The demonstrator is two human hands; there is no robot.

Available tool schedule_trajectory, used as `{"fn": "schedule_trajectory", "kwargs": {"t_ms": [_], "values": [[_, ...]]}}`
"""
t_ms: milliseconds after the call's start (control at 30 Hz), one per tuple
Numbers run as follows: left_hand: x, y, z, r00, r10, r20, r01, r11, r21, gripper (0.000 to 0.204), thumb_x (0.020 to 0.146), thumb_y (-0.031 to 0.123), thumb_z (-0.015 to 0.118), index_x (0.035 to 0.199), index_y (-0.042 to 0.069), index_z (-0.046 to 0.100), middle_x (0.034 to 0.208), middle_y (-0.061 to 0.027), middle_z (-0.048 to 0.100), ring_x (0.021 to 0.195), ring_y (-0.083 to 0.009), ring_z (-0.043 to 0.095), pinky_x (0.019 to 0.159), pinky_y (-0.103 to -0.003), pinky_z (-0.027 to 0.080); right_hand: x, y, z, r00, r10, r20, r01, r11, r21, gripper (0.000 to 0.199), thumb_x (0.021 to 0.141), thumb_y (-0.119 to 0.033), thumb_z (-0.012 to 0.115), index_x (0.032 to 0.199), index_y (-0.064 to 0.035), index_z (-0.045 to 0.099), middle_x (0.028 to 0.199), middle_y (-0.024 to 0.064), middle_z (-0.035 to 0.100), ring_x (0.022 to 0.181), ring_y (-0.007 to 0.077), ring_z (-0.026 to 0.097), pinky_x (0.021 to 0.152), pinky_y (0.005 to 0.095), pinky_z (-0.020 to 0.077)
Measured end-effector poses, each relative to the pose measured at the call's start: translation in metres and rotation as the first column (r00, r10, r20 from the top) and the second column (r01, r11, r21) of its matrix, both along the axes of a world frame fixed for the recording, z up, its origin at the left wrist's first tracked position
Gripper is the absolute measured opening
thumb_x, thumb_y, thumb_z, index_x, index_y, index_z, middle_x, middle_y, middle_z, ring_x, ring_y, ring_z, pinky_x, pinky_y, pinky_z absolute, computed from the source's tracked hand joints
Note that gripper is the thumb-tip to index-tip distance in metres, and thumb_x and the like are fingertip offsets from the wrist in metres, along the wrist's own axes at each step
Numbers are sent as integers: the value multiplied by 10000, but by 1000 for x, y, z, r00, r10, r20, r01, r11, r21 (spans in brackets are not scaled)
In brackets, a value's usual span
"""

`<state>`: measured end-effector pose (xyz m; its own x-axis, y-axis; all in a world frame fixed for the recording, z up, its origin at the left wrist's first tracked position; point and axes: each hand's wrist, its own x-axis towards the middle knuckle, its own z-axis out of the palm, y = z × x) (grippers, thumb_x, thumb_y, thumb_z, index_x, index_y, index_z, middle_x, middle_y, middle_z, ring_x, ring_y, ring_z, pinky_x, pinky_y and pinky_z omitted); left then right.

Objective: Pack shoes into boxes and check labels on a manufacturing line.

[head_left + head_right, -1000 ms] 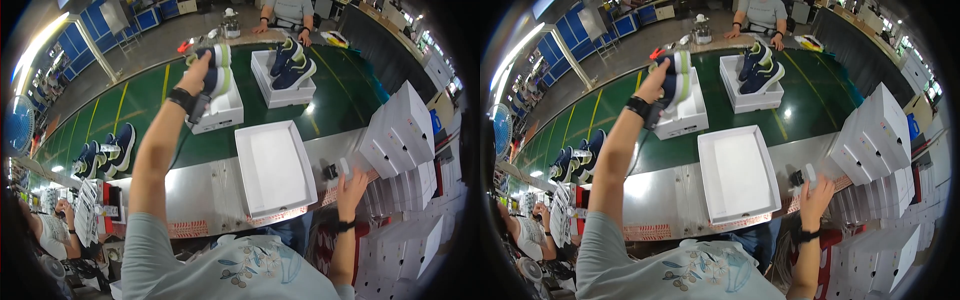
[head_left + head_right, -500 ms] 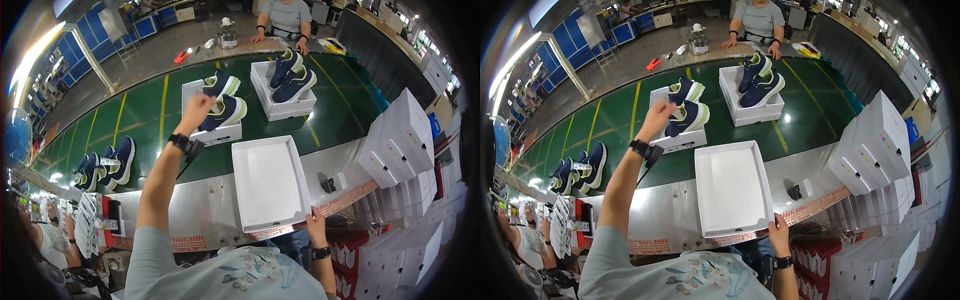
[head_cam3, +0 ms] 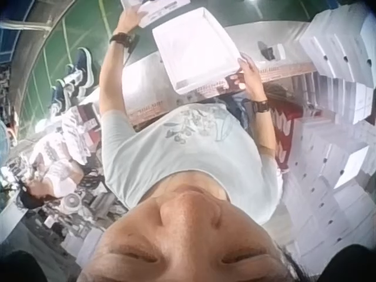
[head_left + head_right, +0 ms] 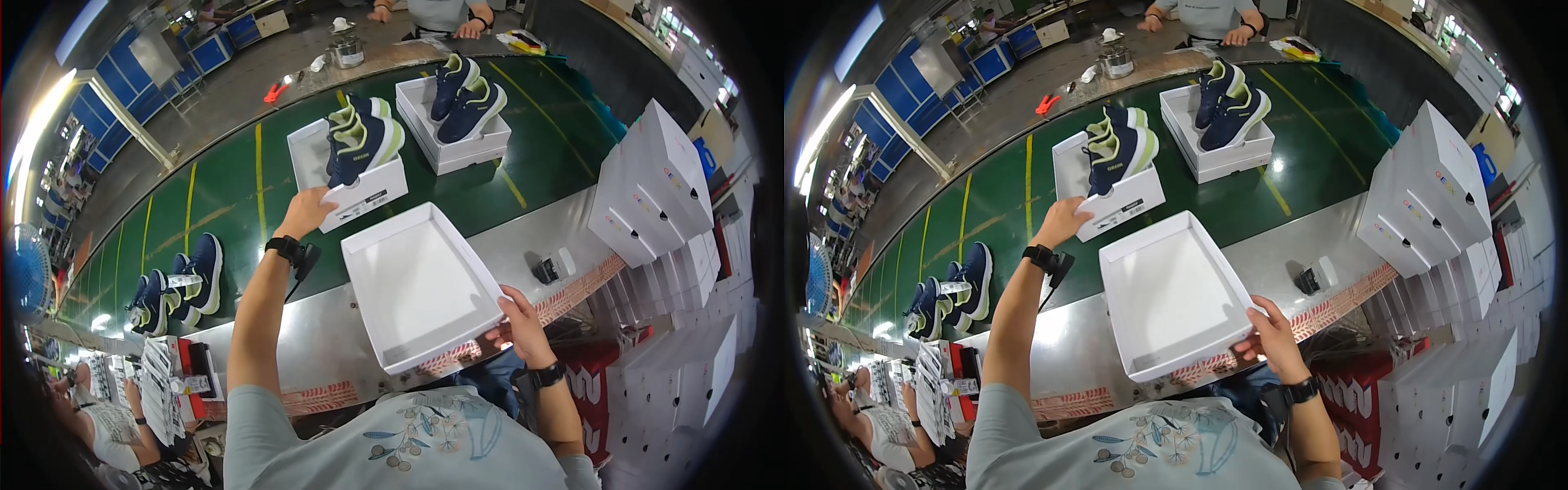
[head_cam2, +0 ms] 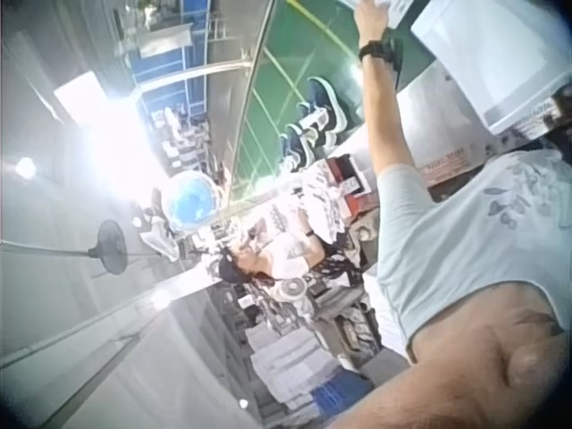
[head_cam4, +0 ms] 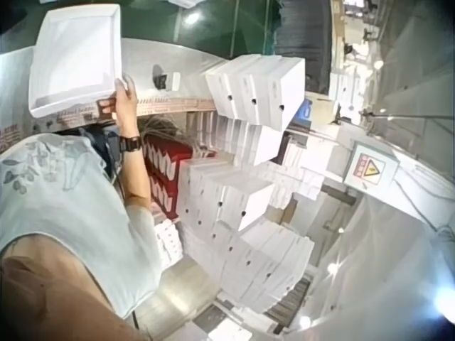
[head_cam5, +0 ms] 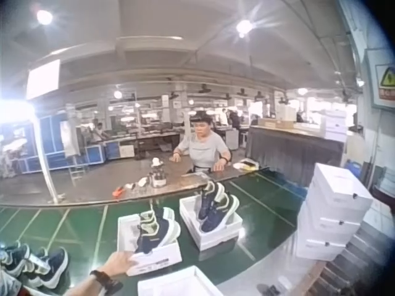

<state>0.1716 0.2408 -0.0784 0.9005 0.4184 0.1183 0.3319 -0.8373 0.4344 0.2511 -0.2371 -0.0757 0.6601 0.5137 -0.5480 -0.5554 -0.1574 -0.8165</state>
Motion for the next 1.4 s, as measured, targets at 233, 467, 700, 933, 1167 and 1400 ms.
{"fn": "schedule_trajectory", "kwargs": {"t_ms": [233, 467, 700, 933, 1167, 1400], "values": [[-13, -38, 28, 999, -14, -48, 13, 1000, -21, 284, 851, 286, 707, 990, 38, 704, 850, -227, 684, 837, -421, 659, 740, -468, 512, 6, 103, -47, 994, -45, -103, 71, 961, 266, 459, 1026, -338, 572, 1306, 1, 439, 902, 91, 552, 756, 264, 713, 677, 376, 638], [-38, -75, 26, 996, -94, 6, 94, 995, 19, 269, 884, 279, 678, 1023, 48, 687, 913, -211, 689, 850, -424, 658, 742, -487, 513, 70, 201, -94, 998, -61, 6, 56, 950, 306, 431, 1061, -371, 475, 1220, 29, 446, 897, 99, 561, 735, 228, 675, 671, 357, 626], [-34, -88, -32, 999, -21, -38, 24, 997, 67, 268, 886, 279, 682, 998, 37, 660, 938, -197, 692, 900, -417, 661, 769, -486, 517, 85, 221, -89, 983, -141, -116, 172, 926, 335, 339, 1052, -263, 465, 1207, 37, 492, 1069, 132, 600, 940, 245, 650, 889, 375, 572], [-24, -95, -53, 993, 34, -110, 1, 955, 298, 346, 823, 289, 766, 1038, 63, 618, 942, -131, 692, 866, -332, 695, 712, -443, 552, 86, 127, -7, 990, 125, 61, -138, 924, 355, 277, 1004, -197, 576, 1200, -2, 557, 1120, 86, 585, 1018, 223, 639, 904, 363, 568], [-10, -37, -60, 997, 81, -9, -72, 930, 360, 396, 759, 276, 823, 1048, 73, 644, 953, -137, 694, 888, -346, 693, 726, -461, 544, 176, -22, 94, 78, -113, 991, 375, 924, 76, 197, 931, -93, 633, 1128, -83, 638, 1143, 109, 603, 977, 232, 617, 833, 360, 523], [66, -15, -65, 991, 116, 64, -130, 941, 311, 427, 711, 244, 843, 1065, 98, 655, 975, -134, 688, 955, -355, 666, 811, -479, 531, 280, -214, 131, -304, 379, 874, 857, 510, 76, 422, 871, -135, 711, 1250, -28, 560, 1262, 204, 581, 1225, 391, 518, 1043, 450, 422]]}}
